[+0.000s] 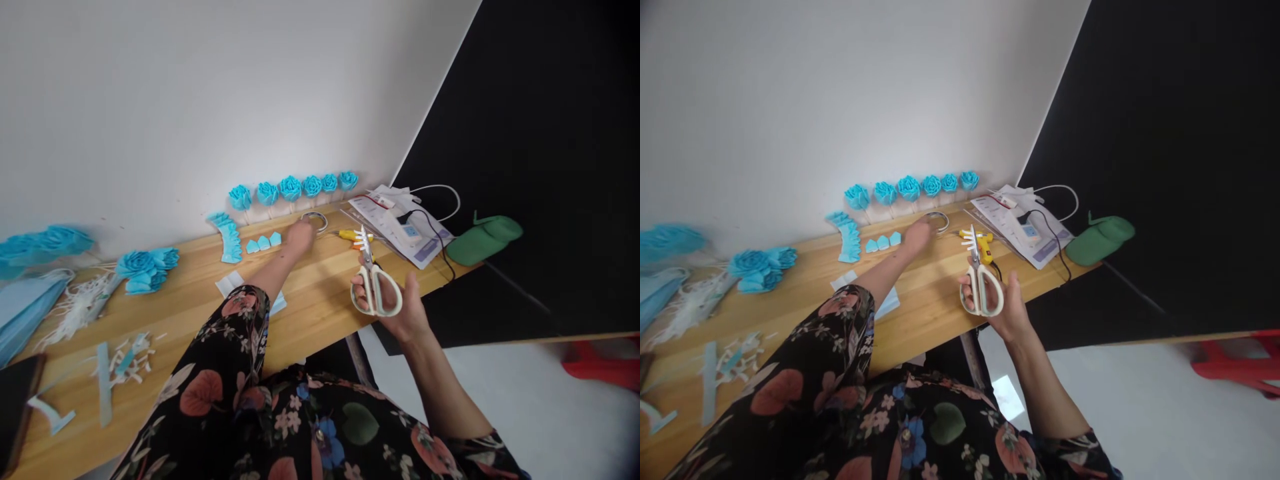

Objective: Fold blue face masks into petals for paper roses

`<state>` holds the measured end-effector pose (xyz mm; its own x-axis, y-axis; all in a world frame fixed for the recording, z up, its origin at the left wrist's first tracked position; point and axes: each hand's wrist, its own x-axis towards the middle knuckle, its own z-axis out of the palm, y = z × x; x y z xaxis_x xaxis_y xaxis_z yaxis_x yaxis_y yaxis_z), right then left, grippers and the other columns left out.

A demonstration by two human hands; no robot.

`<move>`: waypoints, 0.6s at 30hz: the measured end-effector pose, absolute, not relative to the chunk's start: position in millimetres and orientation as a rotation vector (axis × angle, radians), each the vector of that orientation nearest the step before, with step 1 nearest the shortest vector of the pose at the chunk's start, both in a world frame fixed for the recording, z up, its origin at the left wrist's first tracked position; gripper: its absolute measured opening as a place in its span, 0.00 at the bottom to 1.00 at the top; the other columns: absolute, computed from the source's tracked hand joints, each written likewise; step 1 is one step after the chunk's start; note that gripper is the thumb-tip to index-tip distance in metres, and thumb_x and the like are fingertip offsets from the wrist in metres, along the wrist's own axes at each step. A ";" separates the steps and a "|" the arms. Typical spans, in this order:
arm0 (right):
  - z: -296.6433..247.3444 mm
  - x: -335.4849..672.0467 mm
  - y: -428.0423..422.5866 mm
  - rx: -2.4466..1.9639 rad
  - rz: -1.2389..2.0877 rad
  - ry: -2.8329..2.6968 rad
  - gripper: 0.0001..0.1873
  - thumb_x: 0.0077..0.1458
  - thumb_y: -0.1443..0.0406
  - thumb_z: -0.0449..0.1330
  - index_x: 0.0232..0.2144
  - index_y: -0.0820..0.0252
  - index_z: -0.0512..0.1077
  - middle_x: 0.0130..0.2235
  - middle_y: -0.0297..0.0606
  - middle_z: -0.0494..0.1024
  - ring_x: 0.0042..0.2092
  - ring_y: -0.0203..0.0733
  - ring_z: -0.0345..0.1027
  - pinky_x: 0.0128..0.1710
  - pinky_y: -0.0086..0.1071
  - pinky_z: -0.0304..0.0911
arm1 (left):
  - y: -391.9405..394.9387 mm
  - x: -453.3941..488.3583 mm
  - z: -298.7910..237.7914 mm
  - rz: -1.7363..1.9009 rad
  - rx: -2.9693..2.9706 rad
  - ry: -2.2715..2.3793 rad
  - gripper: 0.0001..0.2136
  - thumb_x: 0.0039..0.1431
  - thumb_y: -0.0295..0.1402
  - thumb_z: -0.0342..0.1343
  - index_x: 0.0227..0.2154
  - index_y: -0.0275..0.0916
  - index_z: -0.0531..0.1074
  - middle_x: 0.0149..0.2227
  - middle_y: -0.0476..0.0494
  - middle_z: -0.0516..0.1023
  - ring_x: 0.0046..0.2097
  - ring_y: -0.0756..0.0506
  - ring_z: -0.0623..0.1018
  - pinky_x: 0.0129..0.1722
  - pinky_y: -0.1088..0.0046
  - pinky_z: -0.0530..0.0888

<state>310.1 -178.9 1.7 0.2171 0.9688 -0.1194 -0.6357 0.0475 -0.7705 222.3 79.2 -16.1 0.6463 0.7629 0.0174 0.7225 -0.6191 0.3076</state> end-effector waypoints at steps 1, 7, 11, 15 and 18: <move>1.5 310.2 -178.7 -0.824 1.305 -0.531 0.33 0.47 0.38 0.62 0.44 0.55 0.76 0.40 0.44 0.81 0.33 0.43 0.68 0.28 0.35 0.65 | 78.1 220.2 -13.1 0.224 2.611 1.166 0.20 0.68 0.36 0.51 0.59 0.33 0.68 0.58 0.28 0.72 0.58 0.36 0.74 0.53 0.64 0.70; 6.6 304.2 -169.5 -0.891 1.358 -0.556 0.20 0.49 0.58 0.67 0.45 0.56 0.73 0.42 0.43 0.82 0.32 0.38 0.70 0.29 0.31 0.67 | 28.9 161.4 16.3 0.572 2.409 0.776 0.19 0.69 0.39 0.48 0.56 0.36 0.73 0.52 0.36 0.78 0.53 0.40 0.76 0.54 0.64 0.71; 4.9 293.0 -153.3 -0.988 1.430 -0.648 0.23 0.52 0.54 0.65 0.47 0.58 0.72 0.38 0.42 0.82 0.29 0.40 0.73 0.28 0.32 0.71 | -31.0 111.7 11.7 0.324 1.989 0.487 0.22 0.69 0.48 0.44 0.46 0.36 0.77 0.35 0.43 0.80 0.32 0.47 0.77 0.35 0.71 0.73; -1.9 280.2 -142.5 -1.022 1.482 -0.763 0.23 0.53 0.52 0.66 0.46 0.60 0.73 0.36 0.42 0.82 0.29 0.40 0.75 0.29 0.32 0.71 | -64.2 93.5 -13.1 0.373 1.647 0.616 0.26 0.64 0.45 0.52 0.60 0.36 0.66 0.31 0.47 0.77 0.27 0.49 0.73 0.26 0.75 0.68; -4.9 275.8 -141.5 -1.039 1.546 -0.810 0.23 0.54 0.49 0.65 0.42 0.61 0.75 0.36 0.43 0.82 0.29 0.39 0.75 0.30 0.33 0.72 | -69.4 90.9 -24.1 0.478 1.749 0.702 0.17 0.62 0.40 0.55 0.49 0.37 0.73 0.29 0.49 0.75 0.30 0.50 0.72 0.31 0.74 0.69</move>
